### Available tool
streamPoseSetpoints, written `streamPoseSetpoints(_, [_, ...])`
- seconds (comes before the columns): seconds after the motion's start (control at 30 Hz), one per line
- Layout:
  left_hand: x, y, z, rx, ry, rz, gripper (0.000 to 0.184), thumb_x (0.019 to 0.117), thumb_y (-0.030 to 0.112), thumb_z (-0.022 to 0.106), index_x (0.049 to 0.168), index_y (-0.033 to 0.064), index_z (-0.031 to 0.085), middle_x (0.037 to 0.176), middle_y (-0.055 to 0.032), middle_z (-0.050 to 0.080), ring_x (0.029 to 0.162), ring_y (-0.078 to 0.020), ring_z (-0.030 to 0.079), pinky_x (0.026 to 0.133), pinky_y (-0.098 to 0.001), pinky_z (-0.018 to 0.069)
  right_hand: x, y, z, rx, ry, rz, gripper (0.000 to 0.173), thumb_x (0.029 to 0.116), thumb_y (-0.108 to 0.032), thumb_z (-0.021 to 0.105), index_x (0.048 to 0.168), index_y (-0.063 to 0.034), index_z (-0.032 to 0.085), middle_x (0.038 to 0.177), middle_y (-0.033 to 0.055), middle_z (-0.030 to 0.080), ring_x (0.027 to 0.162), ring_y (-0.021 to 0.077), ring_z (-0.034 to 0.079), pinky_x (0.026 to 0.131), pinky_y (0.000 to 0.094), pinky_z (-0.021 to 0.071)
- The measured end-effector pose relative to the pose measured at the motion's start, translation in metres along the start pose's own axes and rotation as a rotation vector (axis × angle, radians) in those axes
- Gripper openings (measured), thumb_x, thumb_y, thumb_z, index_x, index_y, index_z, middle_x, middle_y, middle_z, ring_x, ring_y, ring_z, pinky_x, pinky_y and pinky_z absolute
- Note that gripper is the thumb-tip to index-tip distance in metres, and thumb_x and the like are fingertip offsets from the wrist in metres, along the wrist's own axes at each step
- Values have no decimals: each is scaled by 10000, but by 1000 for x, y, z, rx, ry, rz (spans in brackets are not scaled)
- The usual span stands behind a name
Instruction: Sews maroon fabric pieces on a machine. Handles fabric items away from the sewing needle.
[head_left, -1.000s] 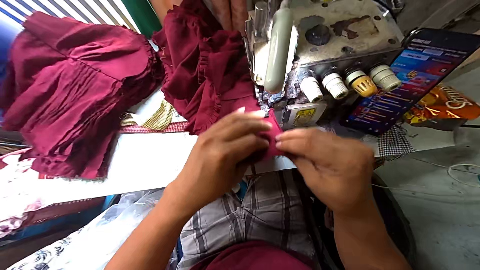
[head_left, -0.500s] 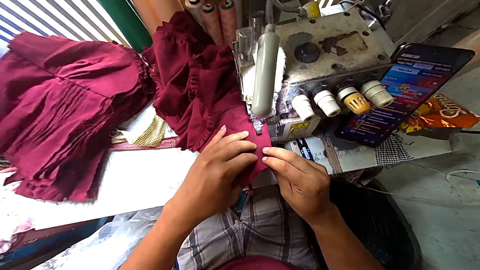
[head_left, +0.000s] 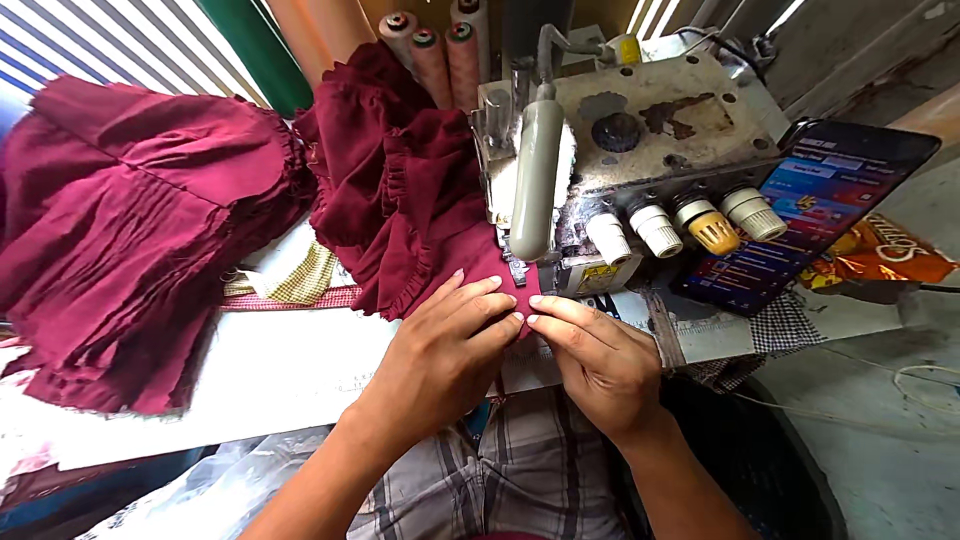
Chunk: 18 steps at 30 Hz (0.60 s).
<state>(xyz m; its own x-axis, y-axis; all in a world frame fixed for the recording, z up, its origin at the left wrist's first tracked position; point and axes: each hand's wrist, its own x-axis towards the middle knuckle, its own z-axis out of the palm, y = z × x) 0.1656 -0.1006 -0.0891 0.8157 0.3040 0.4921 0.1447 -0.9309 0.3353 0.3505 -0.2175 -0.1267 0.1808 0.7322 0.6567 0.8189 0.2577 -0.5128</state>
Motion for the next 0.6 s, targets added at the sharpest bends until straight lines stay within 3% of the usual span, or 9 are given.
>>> streamPoseSetpoints(0.2, [7, -11, -2, -5, -28, -2, 251, 969, 117, 578, 1115, 97, 781, 1259, -84, 722, 1332, -247, 595, 1161, -479, 456, 5, 7, 5, -67, 16, 2, 168, 986, -171, 670, 1069, -143, 813, 1133, 90, 760, 967, 156, 730, 783, 274, 595])
streamPoseSetpoints(0.4, [19, -22, -5, -7, -22, -27, 274, 921, 94, 562, 1059, 90, 799, 1238, -67, 729, 1307, -218, 611, 1161, -473, 449, 13, 10, 2, -193, -26, 14, 232, 1010, -259, 619, 1100, -167, 812, 1177, 98, 745, 951, 181, 727, 740, 303, 587])
streamPoseSetpoints(0.6, [34, -34, -3, -10, 10, -105, 246, 884, 73, 567, 993, 77, 787, 1202, -66, 735, 1253, -187, 642, 1118, -416, 484, 3, 6, -3, -80, 33, 59, 214, 1009, -234, 629, 1054, -96, 787, 1124, 126, 736, 952, 127, 710, 745, 236, 581])
